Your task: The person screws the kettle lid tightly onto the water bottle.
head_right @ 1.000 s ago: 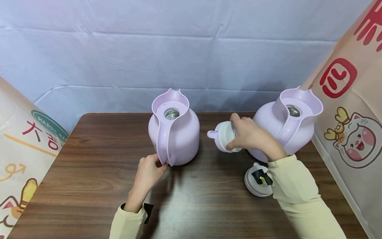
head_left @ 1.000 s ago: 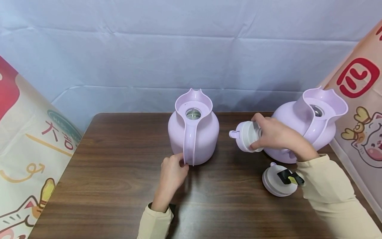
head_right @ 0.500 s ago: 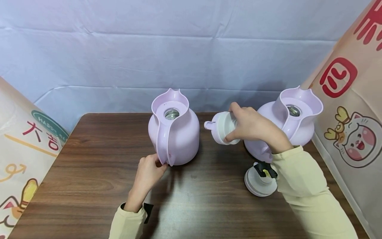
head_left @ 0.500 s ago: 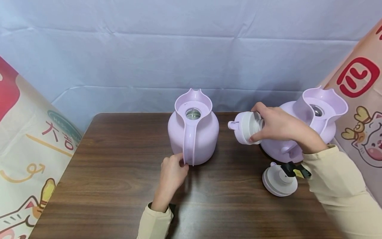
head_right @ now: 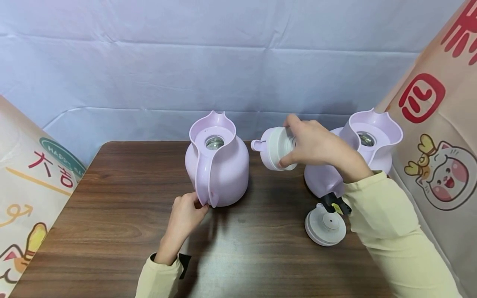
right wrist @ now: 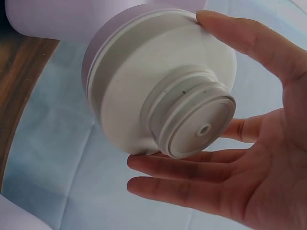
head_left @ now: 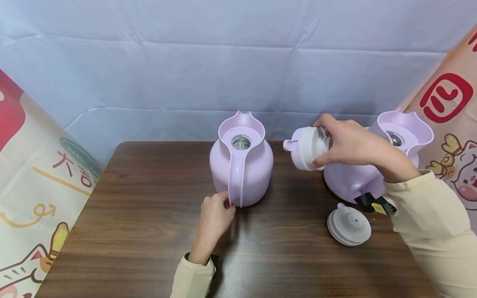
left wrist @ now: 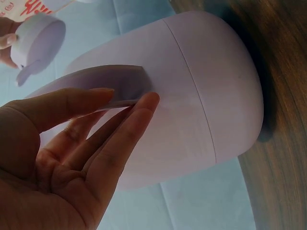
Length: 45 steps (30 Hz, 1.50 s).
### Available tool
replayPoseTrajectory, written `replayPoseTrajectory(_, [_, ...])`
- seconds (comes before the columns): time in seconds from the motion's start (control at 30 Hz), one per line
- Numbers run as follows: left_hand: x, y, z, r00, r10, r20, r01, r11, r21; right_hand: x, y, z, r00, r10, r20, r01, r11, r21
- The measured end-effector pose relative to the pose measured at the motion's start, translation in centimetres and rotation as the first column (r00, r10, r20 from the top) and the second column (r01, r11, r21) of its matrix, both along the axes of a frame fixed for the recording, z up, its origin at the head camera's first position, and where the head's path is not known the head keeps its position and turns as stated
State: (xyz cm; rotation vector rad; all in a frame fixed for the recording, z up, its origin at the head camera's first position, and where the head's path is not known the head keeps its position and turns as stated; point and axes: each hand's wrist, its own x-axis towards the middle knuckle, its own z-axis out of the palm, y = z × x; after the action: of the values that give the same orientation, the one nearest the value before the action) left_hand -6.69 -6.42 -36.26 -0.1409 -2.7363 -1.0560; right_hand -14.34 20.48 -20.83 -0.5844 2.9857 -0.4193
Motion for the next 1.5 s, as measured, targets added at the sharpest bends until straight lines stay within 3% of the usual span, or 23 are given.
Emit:
replayPoseTrajectory(0.6, [-0.1,0.1,0.0,1.000,0.003,0.003,-0.003,1.000,0.002,-1.4,-1.8,3.9,0.999,-0.004,0.050,0.004,1.000,0.004])
replayPoseTrajectory(1.5, [-0.1,0.4,0.1,1.000,0.007,0.014,-0.006,1.000,-0.013,-1.7,-6.4,7.6,0.992,0.020,0.124,-0.007,0.994,-0.105])
